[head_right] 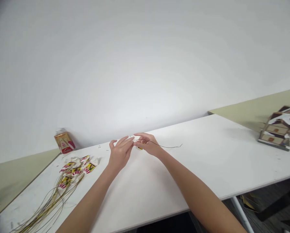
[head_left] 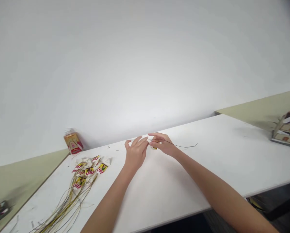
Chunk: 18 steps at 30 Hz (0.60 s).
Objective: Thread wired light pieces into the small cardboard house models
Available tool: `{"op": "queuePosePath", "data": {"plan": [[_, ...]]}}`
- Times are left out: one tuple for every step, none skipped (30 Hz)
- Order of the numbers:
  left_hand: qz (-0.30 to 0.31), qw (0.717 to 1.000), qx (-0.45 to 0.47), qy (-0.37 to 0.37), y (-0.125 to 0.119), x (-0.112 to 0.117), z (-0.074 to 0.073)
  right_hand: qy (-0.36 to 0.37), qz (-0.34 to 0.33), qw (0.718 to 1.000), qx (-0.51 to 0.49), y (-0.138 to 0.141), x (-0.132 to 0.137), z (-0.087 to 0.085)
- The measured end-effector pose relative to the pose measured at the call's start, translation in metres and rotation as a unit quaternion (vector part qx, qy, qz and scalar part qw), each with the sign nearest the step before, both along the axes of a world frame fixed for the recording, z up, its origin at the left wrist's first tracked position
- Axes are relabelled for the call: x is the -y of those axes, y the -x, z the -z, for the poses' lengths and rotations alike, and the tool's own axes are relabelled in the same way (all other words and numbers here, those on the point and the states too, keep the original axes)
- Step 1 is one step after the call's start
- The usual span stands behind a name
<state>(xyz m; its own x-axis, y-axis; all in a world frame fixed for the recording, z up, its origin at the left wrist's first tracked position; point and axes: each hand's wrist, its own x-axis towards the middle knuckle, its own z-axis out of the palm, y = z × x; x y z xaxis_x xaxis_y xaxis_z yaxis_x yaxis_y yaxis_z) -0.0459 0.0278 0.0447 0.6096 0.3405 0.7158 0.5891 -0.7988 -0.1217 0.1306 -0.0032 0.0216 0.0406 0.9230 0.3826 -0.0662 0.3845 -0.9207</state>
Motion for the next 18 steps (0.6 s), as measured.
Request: {"op": "queuePosePath", "data": {"plan": [[0.007, 1.000, 0.002, -0.009, 0.001, 0.001, 0.005, -0.002, -0.005, 1.000, -0.004, -0.001, 0.000, -0.001], [0.012, 1.000, 0.002, -0.017, 0.003, 0.002, 0.010, -0.002, 0.000, 1.000, -0.001, -0.001, 0.000, -0.001], [0.018, 1.000, -0.002, -0.023, 0.007, 0.003, 0.014, 0.000, 0.012, 1.000, 0.005, -0.002, 0.000, -0.002], [0.026, 0.999, -0.006, -0.028, 0.011, 0.003, 0.018, 0.004, 0.024, 1.000, 0.012, -0.003, -0.001, -0.003], [0.034, 0.999, -0.011, -0.030, 0.015, 0.003, 0.022, 0.008, 0.033, 0.999, 0.020, -0.005, -0.001, -0.004], [0.041, 0.999, -0.015, -0.031, 0.017, 0.004, 0.025, 0.015, 0.036, 0.999, 0.025, -0.007, -0.002, -0.005], [0.049, 0.998, -0.016, -0.033, 0.018, 0.004, 0.027, 0.023, 0.034, 0.999, 0.027, -0.010, -0.002, -0.007], [0.056, 0.998, -0.014, -0.036, 0.019, 0.005, 0.029, 0.035, 0.030, 0.999, 0.023, -0.013, -0.003, -0.009], [0.062, 0.997, -0.011, -0.040, 0.018, 0.005, 0.030, 0.049, 0.028, 0.998, 0.014, -0.017, -0.005, -0.011], [0.067, 0.997, -0.007, -0.044, 0.016, 0.006, 0.031, 0.065, 0.031, 0.997, -0.004, -0.022, -0.006, -0.014], [0.074, 0.996, -0.004, -0.049, 0.014, 0.007, 0.032, 0.080, 0.039, 0.996, -0.027, -0.027, -0.007, -0.016], [0.081, 0.995, -0.002, -0.055, 0.012, 0.007, 0.033, 0.093, 0.051, 0.993, -0.051, -0.034, -0.007, -0.019], [0.088, 0.994, -0.005, -0.062, 0.010, 0.008, 0.033, 0.103, 0.065, 0.990, -0.068, -0.041, -0.007, -0.022], [0.095, 0.993, -0.012, -0.072, 0.009, 0.009, 0.033, 0.113, 0.077, 0.988, -0.073, -0.049, -0.006, -0.024], [0.100, 0.991, -0.024, -0.082, 0.008, 0.009, 0.033, 0.122, 0.088, 0.986, -0.068, -0.057, -0.004, -0.027], [0.105, 0.989, -0.038, -0.094, 0.007, 0.010, 0.033, 0.130, 0.095, 0.985, -0.056, -0.066, 0.000, -0.029], [0.110, 0.987, -0.054, -0.105, 0.007, 0.011, 0.033, 0.135, 0.101, 0.985, -0.045, -0.075, 0.004, -0.031], [0.114, 0.984, -0.069, -0.115, 0.007, 0.012, 0.034, 0.137, 0.109, 0.984, -0.043, -0.084, 0.010, -0.033]]}}
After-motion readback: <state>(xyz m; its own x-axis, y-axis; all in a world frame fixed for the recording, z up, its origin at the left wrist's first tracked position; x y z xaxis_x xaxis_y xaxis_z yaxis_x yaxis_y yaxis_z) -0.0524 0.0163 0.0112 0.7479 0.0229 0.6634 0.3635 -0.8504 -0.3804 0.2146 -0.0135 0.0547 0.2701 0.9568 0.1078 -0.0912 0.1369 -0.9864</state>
